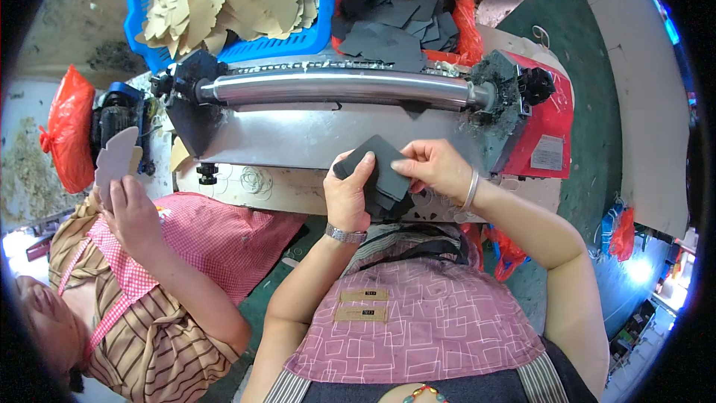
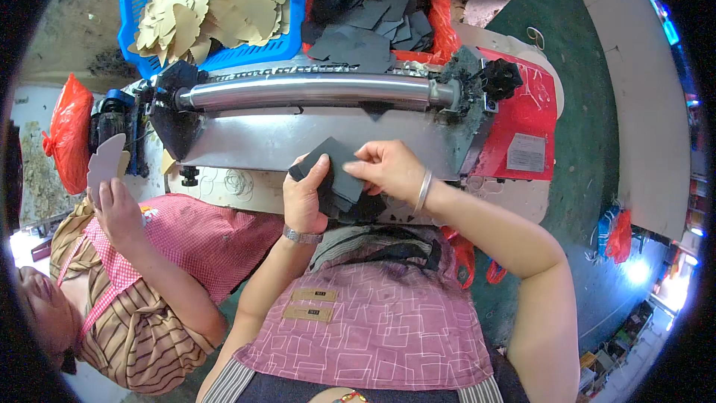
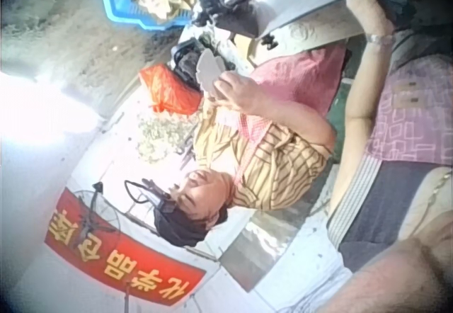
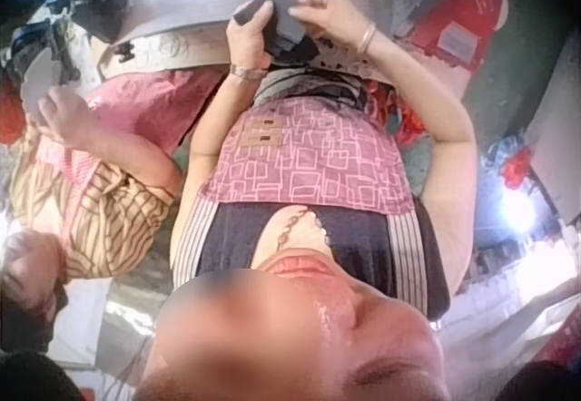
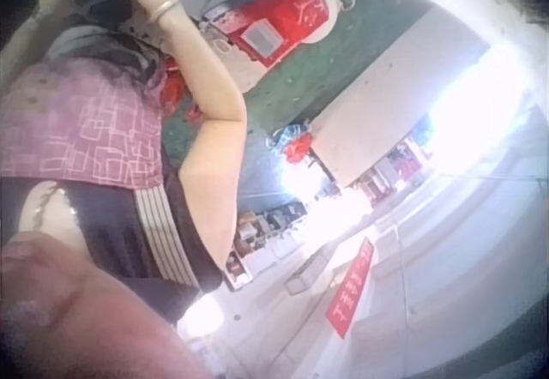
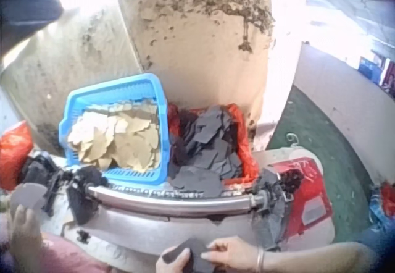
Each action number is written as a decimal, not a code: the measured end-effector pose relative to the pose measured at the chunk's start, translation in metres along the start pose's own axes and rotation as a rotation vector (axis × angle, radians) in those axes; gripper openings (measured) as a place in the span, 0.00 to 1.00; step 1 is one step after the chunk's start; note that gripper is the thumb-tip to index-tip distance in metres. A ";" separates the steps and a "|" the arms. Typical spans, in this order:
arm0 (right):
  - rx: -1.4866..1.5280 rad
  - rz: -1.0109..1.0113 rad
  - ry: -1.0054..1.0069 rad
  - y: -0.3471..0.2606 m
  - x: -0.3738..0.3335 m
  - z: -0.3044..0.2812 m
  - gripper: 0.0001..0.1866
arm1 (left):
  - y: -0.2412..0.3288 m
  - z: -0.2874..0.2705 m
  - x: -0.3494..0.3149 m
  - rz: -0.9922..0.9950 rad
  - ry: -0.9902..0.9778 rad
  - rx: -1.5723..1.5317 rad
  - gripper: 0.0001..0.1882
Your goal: Applying adhesive to shoe upper components using a motorized roller machine.
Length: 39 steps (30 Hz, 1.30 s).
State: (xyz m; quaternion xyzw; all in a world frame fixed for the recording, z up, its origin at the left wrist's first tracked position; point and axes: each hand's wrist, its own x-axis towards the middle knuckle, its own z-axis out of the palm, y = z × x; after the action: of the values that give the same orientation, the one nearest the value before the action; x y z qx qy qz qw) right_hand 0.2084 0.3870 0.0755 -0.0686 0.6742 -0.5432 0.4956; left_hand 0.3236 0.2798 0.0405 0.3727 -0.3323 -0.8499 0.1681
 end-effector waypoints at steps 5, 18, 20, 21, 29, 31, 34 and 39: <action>0.065 0.162 0.059 -0.005 0.012 -0.021 0.09 | 0.018 -0.001 -0.003 -0.179 -0.177 -0.164 0.13; -0.066 -0.087 -0.018 0.004 0.000 -0.011 0.11 | 0.019 -0.003 0.000 -0.103 -0.077 -0.121 0.15; -0.116 -0.040 -0.051 0.001 0.001 -0.010 0.12 | 0.019 -0.001 0.000 -0.099 -0.068 -0.113 0.16; -0.115 -0.040 -0.050 0.000 0.003 -0.010 0.12 | 0.018 -0.002 0.000 -0.100 -0.069 -0.113 0.16; -0.021 0.157 -0.106 -0.007 0.003 -0.001 0.12 | 0.016 -0.007 0.003 -0.007 0.020 -0.010 0.13; -0.071 0.142 -0.129 0.001 0.008 -0.010 0.11 | 0.017 -0.009 0.003 -0.023 0.022 -0.034 0.12; 0.291 0.141 0.165 -0.001 0.021 -0.017 0.12 | 0.016 -0.009 0.004 -0.027 0.034 -0.071 0.11; 0.009 -0.046 -0.041 0.005 0.009 0.009 0.12 | 0.012 -0.002 0.004 0.003 0.032 -0.051 0.11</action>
State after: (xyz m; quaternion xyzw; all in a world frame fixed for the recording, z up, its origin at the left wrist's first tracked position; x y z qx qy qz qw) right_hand 0.2130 0.3774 0.0674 -0.0930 0.6595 -0.5561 0.4971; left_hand 0.3230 0.2679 0.0451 0.3813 -0.3084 -0.8518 0.1839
